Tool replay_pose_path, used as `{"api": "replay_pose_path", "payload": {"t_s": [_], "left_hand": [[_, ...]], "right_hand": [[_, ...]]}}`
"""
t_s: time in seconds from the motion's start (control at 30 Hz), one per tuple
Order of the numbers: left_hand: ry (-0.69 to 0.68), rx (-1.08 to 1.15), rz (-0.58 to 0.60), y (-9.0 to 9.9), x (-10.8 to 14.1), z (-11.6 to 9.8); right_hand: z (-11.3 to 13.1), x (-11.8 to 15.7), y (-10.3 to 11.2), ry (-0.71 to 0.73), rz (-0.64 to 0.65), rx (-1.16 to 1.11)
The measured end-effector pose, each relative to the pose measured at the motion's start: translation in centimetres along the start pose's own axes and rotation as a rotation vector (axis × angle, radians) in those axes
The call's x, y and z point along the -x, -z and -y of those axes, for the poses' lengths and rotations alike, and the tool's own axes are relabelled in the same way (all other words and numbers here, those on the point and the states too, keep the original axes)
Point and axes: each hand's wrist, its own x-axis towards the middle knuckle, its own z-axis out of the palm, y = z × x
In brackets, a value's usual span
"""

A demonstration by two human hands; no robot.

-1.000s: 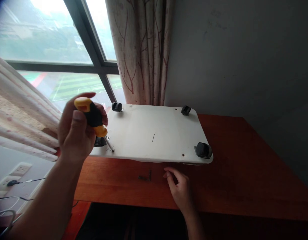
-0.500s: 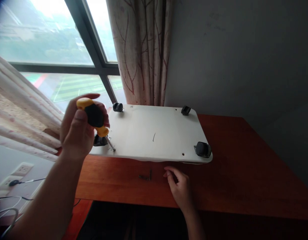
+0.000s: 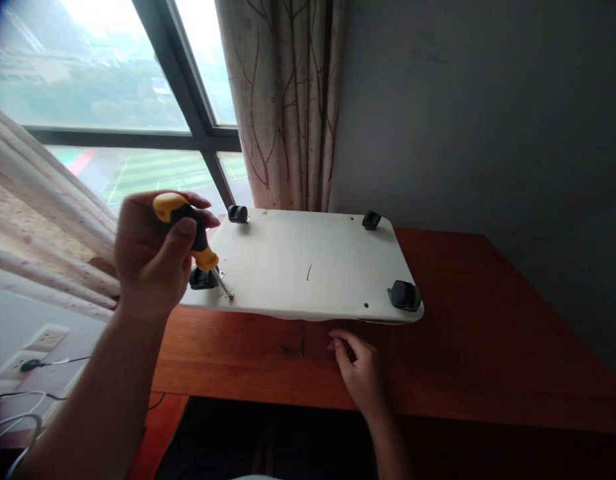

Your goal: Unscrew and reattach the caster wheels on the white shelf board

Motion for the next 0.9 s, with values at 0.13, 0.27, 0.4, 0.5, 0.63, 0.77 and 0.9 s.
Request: {"api": "replay_pose_path", "payload": {"t_s": [0.13, 0.27, 0.4, 0.5, 0.63, 0.77, 0.9], "left_hand": [[-0.058, -0.057, -0.025, -0.04, -0.13, -0.39], [0.017, -0.016, -0.032, -0.17, -0.26, -0.57], [0.055, 0.031, 0.037, -0.29, -0.41, -0.37], [-0.025, -0.007, 0.015, -0.34, -0.50, -0.17], [0.004, -0.008, -0.037, -0.41, -0.45, -0.17], [0.085, 0.057, 0.036, -0.36, -0.45, -0.43], [0.124, 0.043, 0.105, -0.40, -0.43, -0.67]], "right_hand": [[-0.12, -0.01, -0.05, -0.001, 0.001, -0.002], [-0.02, -0.03, -0.09, 0.002, -0.002, -0.001], [0.02, -0.06, -0.08, -0.001, -0.002, -0.003], [-0.03, -0.11, -0.07, 0.003, 0.000, -0.003], [0.05, -0.14, -0.08, 0.014, -0.004, 0.006], [0.17, -0.12, -0.04, 0.017, -0.003, 0.006], [0.05, -0.07, 0.00, 0.012, 0.005, -0.003]]}}
